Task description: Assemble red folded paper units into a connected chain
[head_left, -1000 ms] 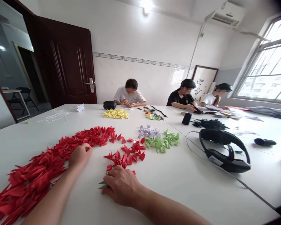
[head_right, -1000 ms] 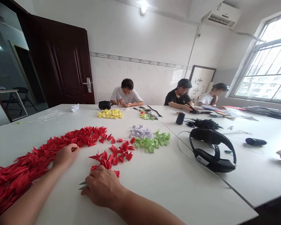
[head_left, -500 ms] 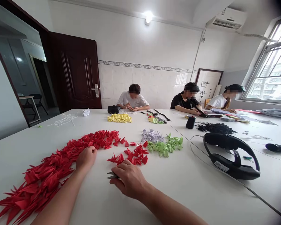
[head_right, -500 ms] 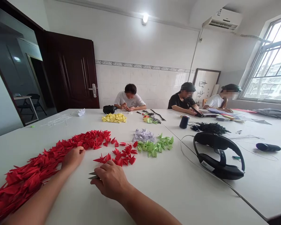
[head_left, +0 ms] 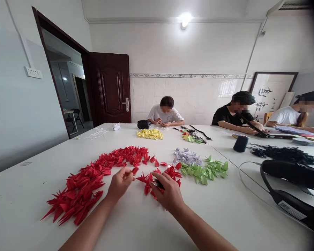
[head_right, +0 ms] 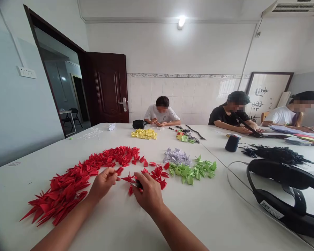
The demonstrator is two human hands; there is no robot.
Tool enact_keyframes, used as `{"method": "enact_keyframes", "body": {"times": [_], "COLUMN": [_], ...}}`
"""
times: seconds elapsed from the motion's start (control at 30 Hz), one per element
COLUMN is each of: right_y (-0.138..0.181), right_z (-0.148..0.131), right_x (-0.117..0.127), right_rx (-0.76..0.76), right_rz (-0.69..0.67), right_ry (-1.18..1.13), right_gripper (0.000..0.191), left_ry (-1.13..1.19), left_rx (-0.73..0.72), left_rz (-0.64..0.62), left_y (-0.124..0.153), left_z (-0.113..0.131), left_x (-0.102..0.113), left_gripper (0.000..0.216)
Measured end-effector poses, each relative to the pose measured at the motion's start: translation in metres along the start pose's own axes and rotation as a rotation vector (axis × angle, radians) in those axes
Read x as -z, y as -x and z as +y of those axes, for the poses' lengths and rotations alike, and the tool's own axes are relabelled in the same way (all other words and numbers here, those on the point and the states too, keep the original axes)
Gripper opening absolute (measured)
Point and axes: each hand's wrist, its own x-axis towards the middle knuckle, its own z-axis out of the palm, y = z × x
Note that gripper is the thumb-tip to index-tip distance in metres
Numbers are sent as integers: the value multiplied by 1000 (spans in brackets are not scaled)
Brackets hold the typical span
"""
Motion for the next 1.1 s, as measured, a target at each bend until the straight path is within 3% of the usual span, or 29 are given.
{"method": "enact_keyframes", "body": {"times": [0.03,0.17,0.3,0.47,0.83,0.97,1.1], "right_y": [0,0,0,-1,-5,-6,-5], "right_z": [1,3,7,13,6,3,0], "right_x": [0,1,-1,-5,0,-4,-6], "right_rx": [-13,-41,-43,-52,-177,-236,-261], "right_rz": [6,-10,-45,-51,-107,-69,-14], "right_ry": [-21,-52,-76,-114,-198,-279,-319], "right_gripper": [33,44,52,46,31,16,13], "left_ry": [78,102,86,102,146,254,390], "left_rx": [-32,-143,-179,-201,-247,-228,-158], "left_rz": [-79,-184,-282,-356,-218,-193,-169], "left_y": [6,17,14,14,18,23,29], "left_z": [9,29,30,33,43,47,49], "left_x": [-3,-14,-16,-17,-15,-18,-21], "left_gripper": [22,17,16,17,14,20,28]}}
